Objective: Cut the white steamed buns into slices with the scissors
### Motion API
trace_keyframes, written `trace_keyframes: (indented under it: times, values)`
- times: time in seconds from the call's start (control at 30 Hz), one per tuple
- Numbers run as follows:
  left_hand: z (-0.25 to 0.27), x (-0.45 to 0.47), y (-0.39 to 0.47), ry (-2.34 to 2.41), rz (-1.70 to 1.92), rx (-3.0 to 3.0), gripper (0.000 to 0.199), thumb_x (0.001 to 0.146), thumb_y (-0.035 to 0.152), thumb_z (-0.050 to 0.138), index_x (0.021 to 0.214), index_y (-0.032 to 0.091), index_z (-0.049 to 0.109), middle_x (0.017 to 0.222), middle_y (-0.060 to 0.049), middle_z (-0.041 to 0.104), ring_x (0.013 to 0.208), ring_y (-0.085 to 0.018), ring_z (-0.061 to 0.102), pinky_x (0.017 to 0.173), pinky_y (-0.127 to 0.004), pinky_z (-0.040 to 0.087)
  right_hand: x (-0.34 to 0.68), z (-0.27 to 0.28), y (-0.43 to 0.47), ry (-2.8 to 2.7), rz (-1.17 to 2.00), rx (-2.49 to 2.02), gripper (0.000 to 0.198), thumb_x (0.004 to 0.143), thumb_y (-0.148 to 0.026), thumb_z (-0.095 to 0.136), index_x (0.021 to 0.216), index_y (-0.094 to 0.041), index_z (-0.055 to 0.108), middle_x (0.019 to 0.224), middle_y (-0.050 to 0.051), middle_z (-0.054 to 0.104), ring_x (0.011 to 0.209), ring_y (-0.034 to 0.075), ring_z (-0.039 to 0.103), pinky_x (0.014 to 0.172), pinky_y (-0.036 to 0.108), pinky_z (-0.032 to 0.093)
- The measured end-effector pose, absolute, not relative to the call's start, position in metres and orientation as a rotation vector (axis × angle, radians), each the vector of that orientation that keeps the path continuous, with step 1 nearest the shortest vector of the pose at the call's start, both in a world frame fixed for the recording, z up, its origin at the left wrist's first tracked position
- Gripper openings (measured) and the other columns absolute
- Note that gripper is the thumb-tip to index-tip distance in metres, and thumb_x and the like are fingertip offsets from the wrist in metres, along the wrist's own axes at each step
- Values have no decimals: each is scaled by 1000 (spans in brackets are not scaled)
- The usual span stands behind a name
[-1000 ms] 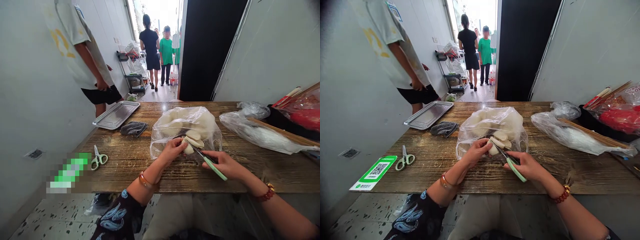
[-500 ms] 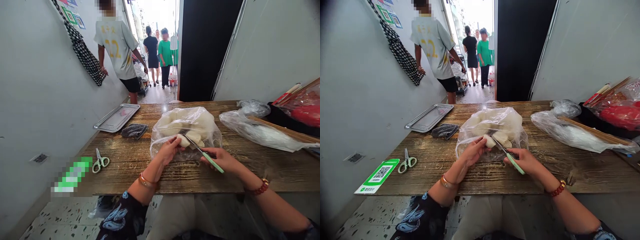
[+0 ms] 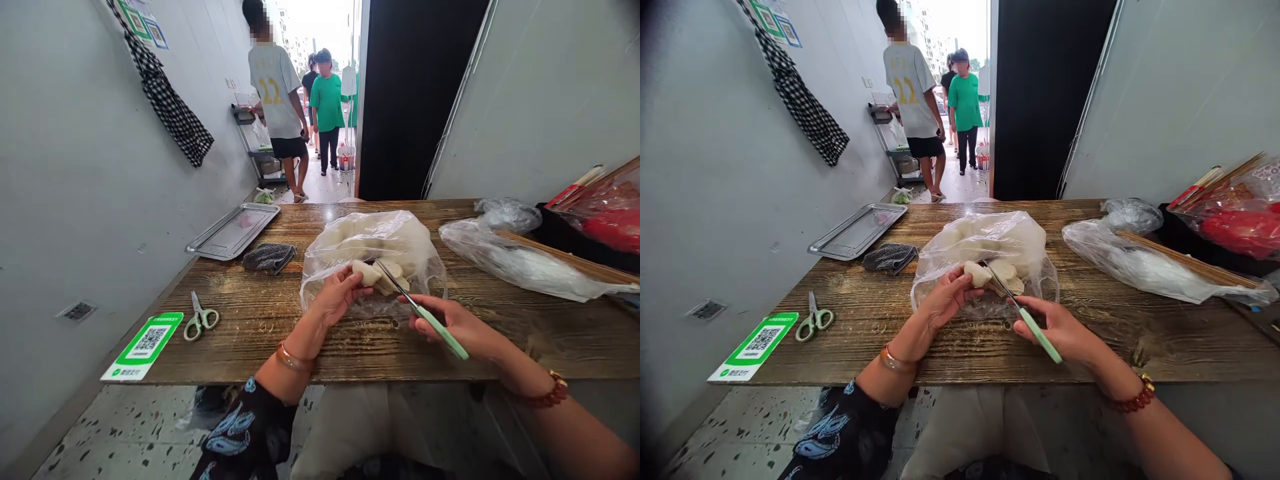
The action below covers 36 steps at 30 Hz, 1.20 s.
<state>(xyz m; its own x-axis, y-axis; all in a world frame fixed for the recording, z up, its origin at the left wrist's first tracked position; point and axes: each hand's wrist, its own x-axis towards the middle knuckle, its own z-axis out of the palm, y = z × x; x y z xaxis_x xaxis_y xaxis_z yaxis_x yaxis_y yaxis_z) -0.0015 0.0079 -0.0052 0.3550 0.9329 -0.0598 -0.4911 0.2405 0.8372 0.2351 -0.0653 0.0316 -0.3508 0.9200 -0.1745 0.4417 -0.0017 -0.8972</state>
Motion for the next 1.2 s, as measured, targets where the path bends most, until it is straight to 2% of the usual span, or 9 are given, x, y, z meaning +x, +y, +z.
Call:
trace_keyframes:
  times: [0.17, 0.4, 0.53, 0.8, 1.0, 1.2]
  values:
    - [-6, -3, 9, 623, 1090, 800, 50, 66, 34, 87, 103, 12, 62, 96, -9, 72, 80, -18, 71, 66, -26, 59, 245, 27, -79, -1911, 1128, -1501, 70, 80, -55, 66, 136, -13, 59, 97, 8, 75, 88, 27, 67, 81, 37, 53]
    - [-7, -3, 11, 614, 1172, 693, 44, 66, 28, 87, 99, 14, 62, 89, -3, 71, 76, -13, 69, 64, -22, 58, 254, 20, -81, -2004, 999, -1614, 76, 80, -57, 65, 141, -15, 55, 105, 10, 76, 94, 30, 69, 87, 41, 52]
    - [-8, -2, 10, 603, 1169, 673, 39, 69, 24, 85, 98, 14, 61, 93, -3, 70, 78, -13, 69, 68, -23, 60, 255, 18, -83, -2011, 982, -1612, 75, 81, -57, 64, 140, -13, 55, 105, 10, 76, 94, 30, 69, 87, 40, 53]
    - [-8, 0, 8, 570, 1121, 753, 42, 66, 23, 87, 99, 13, 64, 98, -5, 70, 85, -15, 69, 76, -27, 60, 252, 21, -91, -2014, 988, -1641, 73, 79, -54, 68, 140, -14, 56, 114, 11, 75, 100, 31, 69, 90, 40, 52]
    - [-8, 1, 8, 574, 1109, 785, 46, 65, 26, 88, 101, 13, 63, 98, -5, 70, 84, -16, 69, 76, -28, 59, 254, 19, -87, -1991, 1020, -1617, 74, 78, -52, 70, 143, -19, 54, 124, 11, 72, 112, 34, 66, 96, 43, 51]
    - [-7, 3, 6, 603, 1114, 813, 49, 61, 27, 90, 100, 12, 63, 95, -5, 70, 83, -16, 68, 73, -28, 58, 248, 28, -83, -2016, 1032, -1610, 77, 75, -50, 70, 142, -15, 55, 121, 11, 73, 109, 34, 67, 97, 43, 50]
